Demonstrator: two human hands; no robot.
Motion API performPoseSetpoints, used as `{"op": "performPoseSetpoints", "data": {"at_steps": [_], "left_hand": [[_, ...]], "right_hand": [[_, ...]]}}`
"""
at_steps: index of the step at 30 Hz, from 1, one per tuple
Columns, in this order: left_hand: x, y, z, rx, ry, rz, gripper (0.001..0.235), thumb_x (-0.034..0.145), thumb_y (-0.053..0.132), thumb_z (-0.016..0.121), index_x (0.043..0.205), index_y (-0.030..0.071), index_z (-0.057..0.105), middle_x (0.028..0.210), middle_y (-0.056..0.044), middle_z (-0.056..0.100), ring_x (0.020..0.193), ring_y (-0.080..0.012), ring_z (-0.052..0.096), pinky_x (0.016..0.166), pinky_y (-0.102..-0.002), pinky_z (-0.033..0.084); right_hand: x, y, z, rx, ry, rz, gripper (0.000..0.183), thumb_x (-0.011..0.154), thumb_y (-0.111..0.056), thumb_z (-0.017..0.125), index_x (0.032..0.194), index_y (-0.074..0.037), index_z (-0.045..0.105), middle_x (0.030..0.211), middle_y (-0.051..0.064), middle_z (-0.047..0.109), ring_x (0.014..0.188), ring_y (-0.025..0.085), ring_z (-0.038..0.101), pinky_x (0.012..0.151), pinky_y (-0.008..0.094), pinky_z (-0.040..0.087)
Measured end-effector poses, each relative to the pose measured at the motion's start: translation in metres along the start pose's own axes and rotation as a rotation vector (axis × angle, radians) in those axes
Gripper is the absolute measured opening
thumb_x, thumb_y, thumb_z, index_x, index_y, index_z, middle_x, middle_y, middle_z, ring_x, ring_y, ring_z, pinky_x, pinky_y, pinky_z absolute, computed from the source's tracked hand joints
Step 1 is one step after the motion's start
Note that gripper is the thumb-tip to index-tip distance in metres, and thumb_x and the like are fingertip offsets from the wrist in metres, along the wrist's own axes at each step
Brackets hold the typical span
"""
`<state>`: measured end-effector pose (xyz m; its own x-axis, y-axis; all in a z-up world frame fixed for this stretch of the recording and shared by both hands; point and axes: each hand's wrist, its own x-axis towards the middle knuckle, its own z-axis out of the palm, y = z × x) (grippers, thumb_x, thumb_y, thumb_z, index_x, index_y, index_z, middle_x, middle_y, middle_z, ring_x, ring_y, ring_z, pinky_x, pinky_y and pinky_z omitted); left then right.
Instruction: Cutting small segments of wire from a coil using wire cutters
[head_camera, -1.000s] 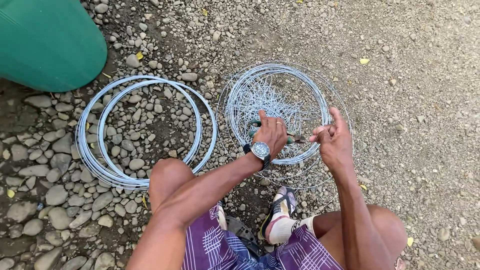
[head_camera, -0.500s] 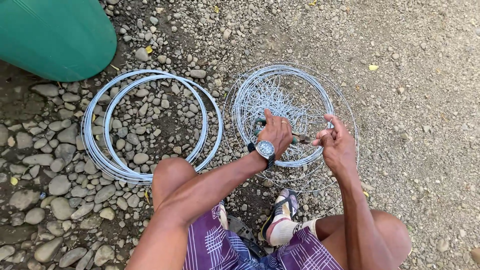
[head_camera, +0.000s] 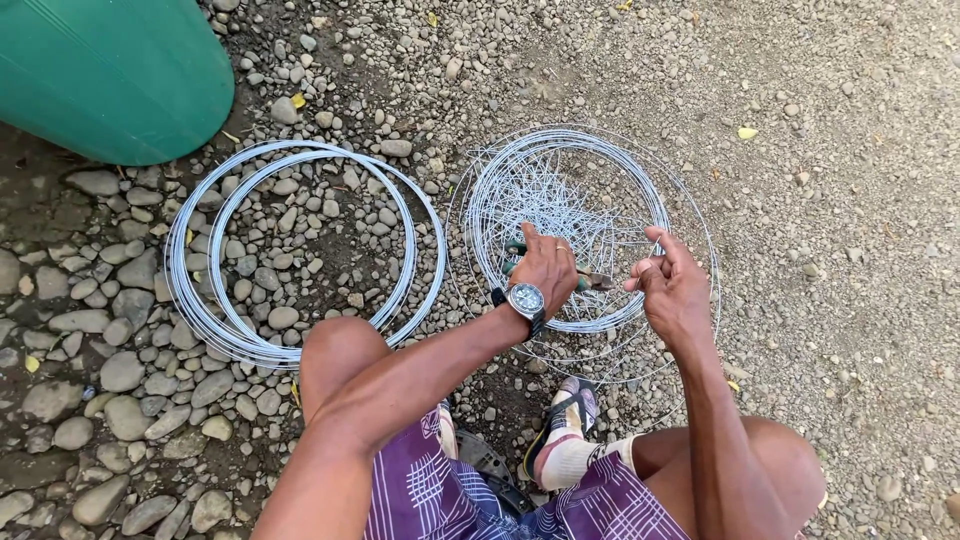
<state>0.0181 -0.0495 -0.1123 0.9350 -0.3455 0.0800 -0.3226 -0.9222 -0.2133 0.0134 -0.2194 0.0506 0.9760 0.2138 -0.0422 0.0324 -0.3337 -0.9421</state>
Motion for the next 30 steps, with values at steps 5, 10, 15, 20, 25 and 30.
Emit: {"op": "performPoseSetpoints", "data": {"at_steps": [5, 10, 15, 20, 25, 30], "left_hand": [[-0.002, -0.001, -0.007, 0.025, -0.096, 0.044, 0.035, 0.097, 0.024, 0.052, 0.110, -0.005, 0.066, 0.088, -0.021, 0.067, 0.094, -0.0399, 0.066, 0.104, -0.080, 0.035], [-0.005, 0.004, -0.003, 0.032, -0.074, 0.023, 0.036, 0.097, 0.022, 0.052, 0.114, -0.006, 0.065, 0.093, -0.022, 0.067, 0.097, -0.0384, 0.066, 0.104, -0.080, 0.034], [-0.008, 0.004, -0.010, -0.017, -0.092, -0.002, 0.035, 0.097, 0.021, 0.052, 0.116, -0.007, 0.064, 0.095, -0.023, 0.067, 0.100, -0.0390, 0.065, 0.104, -0.080, 0.033], [0.003, 0.028, 0.071, -0.775, -0.377, -0.207, 0.030, 0.077, 0.028, 0.062, 0.100, 0.012, 0.073, 0.084, -0.009, 0.073, 0.083, -0.0334, 0.076, 0.073, -0.056, 0.058], [-0.031, 0.016, -0.022, -1.792, -0.443, -0.385, 0.025, 0.090, 0.027, 0.072, 0.096, 0.004, 0.066, 0.079, -0.016, 0.071, 0.066, -0.0268, 0.071, 0.062, -0.041, 0.061], [-0.058, 0.023, -0.092, -2.444, -0.422, -0.626, 0.031, 0.095, 0.021, 0.073, 0.112, 0.002, 0.056, 0.113, -0.018, 0.071, 0.074, -0.0148, 0.070, 0.068, -0.033, 0.065]], "right_hand": [[-0.003, -0.005, 0.001, -0.009, -0.002, 0.018, 0.044, 0.104, 0.006, 0.049, 0.147, 0.000, 0.048, 0.084, 0.015, 0.062, 0.070, 0.018, 0.068, 0.071, 0.029, 0.058], [-0.005, -0.007, 0.000, -0.015, -0.006, 0.033, 0.044, 0.103, 0.006, 0.049, 0.147, 0.000, 0.048, 0.084, 0.014, 0.061, 0.070, 0.017, 0.067, 0.070, 0.028, 0.057], [-0.003, -0.004, -0.001, -0.009, 0.000, 0.045, 0.044, 0.103, 0.004, 0.050, 0.147, -0.001, 0.049, 0.083, 0.014, 0.061, 0.069, 0.017, 0.066, 0.068, 0.027, 0.057], [-0.001, 0.003, -0.001, 0.062, 0.023, 0.048, 0.039, 0.105, -0.001, 0.051, 0.143, -0.002, 0.052, 0.079, 0.013, 0.061, 0.065, 0.017, 0.068, 0.064, 0.025, 0.056], [0.001, -0.016, -0.001, 0.115, 0.059, 0.054, 0.037, 0.105, -0.002, 0.049, 0.142, 0.001, 0.052, 0.080, 0.014, 0.062, 0.067, 0.019, 0.068, 0.066, 0.028, 0.058], [0.007, -0.013, 0.005, 0.193, 0.059, 0.040, 0.036, 0.105, -0.001, 0.050, 0.140, 0.002, 0.052, 0.080, 0.014, 0.064, 0.066, 0.019, 0.069, 0.067, 0.028, 0.060]]}}
